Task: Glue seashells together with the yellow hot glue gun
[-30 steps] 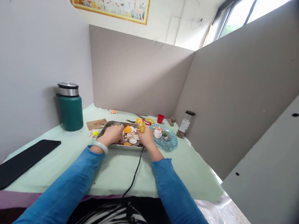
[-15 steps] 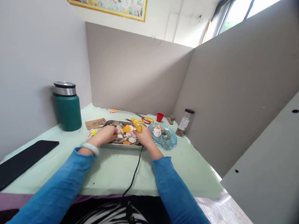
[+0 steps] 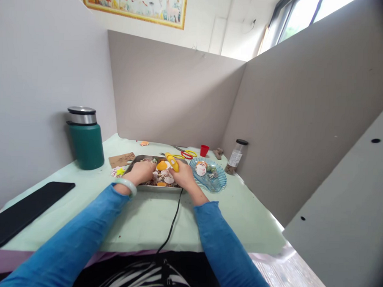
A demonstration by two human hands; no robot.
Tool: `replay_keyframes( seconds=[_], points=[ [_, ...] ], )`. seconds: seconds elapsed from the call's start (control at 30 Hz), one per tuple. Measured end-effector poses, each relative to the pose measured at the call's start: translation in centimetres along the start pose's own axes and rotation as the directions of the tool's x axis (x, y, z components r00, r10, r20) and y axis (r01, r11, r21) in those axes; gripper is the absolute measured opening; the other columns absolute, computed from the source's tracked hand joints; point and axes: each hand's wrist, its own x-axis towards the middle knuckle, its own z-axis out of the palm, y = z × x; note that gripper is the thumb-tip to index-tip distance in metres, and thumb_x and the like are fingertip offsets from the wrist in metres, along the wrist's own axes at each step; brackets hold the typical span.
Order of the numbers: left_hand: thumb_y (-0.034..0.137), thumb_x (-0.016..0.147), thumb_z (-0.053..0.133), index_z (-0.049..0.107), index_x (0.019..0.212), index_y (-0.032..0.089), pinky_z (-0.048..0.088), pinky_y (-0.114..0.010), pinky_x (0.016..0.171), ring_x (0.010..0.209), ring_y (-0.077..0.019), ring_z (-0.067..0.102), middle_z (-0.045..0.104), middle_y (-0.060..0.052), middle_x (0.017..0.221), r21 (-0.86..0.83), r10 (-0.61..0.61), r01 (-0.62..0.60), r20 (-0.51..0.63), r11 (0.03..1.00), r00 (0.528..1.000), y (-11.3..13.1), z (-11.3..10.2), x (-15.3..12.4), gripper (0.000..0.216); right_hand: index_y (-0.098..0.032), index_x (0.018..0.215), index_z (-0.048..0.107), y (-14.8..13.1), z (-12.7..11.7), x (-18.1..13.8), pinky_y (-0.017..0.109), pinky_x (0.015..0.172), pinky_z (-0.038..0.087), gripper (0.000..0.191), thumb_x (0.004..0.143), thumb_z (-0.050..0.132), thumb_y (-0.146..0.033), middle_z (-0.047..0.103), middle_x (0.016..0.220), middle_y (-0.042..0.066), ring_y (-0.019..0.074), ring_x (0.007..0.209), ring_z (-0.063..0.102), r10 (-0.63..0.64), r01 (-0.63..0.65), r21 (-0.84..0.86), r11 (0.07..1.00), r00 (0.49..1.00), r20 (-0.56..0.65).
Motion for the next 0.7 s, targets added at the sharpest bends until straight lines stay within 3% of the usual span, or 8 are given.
replay_keyframes(
  seconds=[0.13, 0.23, 0.4, 0.6, 0.7],
  points=[
    [0.016, 0.080, 0.054, 0.072, 0.105, 0.016, 0.050, -0.034, 0.082, 0.099, -0.0292, 0.068, 0.072, -0.017, 0.107, -0.073, 0.165, -0.159, 0.085, 0.985, 0.983, 0.9, 0.2, 1.1, 0.030, -0.023, 0.111, 0.067, 0.0, 0.0, 0.0, 0.030, 0.075, 0.046, 0.031, 0.082, 0.060, -0.031, 0.073, 0.094, 0.005, 0.0241, 0.090, 0.066, -0.009, 0.009, 0.009, 1.000, 1.000, -0.004],
    [0.018, 0.079, 0.056, 0.073, 0.100, 0.015, 0.050, -0.034, 0.080, 0.096, -0.0299, 0.069, 0.073, -0.017, 0.101, -0.069, 0.164, -0.160, 0.053, 0.985, 0.985, 0.8, 0.5, 1.8, 0.027, -0.023, 0.111, 0.067, 0.1, 0.1, 0.0, 0.030, 0.075, 0.046, 0.031, 0.082, 0.060, -0.032, 0.073, 0.095, 0.005, 0.0239, 0.090, 0.066, -0.007, 0.007, 0.012, 1.000, 1.000, 0.000],
    [0.018, 0.075, 0.057, 0.073, 0.102, 0.018, 0.048, -0.029, 0.080, 0.095, -0.0255, 0.068, 0.075, -0.011, 0.103, -0.174, 0.090, -0.113, -0.135, 0.978, 0.987, -0.7, 0.6, 2.8, 0.032, -0.022, 0.111, 0.067, 0.1, 0.1, 0.1, 0.029, 0.076, 0.046, 0.031, 0.082, 0.060, -0.031, 0.073, 0.096, 0.005, 0.0238, 0.091, 0.066, -0.002, 0.002, 0.009, 1.000, 1.000, 0.006],
    [0.028, 0.079, 0.057, 0.075, 0.103, 0.018, 0.048, -0.023, 0.076, 0.084, -0.0194, 0.069, 0.077, -0.005, 0.093, -0.419, 0.068, -0.095, -0.079, 0.903, 0.995, -1.4, 0.3, 3.3, 0.031, -0.023, 0.111, 0.068, 0.1, 0.1, 0.1, 0.030, 0.076, 0.046, 0.032, 0.081, 0.061, -0.032, 0.073, 0.095, 0.005, 0.0241, 0.090, 0.066, 0.010, -0.010, 0.032, 0.999, 1.000, -0.001],
    [0.031, 0.080, 0.057, 0.075, 0.105, 0.020, 0.049, -0.024, 0.079, 0.084, -0.0194, 0.069, 0.077, -0.005, 0.090, -0.406, 0.106, -0.114, -0.042, 0.907, 0.994, -1.4, 0.5, 3.5, 0.033, -0.023, 0.112, 0.068, 0.0, -0.1, 0.1, 0.030, 0.077, 0.046, 0.032, 0.081, 0.062, -0.031, 0.073, 0.096, 0.006, 0.0239, 0.091, 0.066, 0.014, -0.014, 0.049, 0.999, 1.000, 0.001]
  ],
)
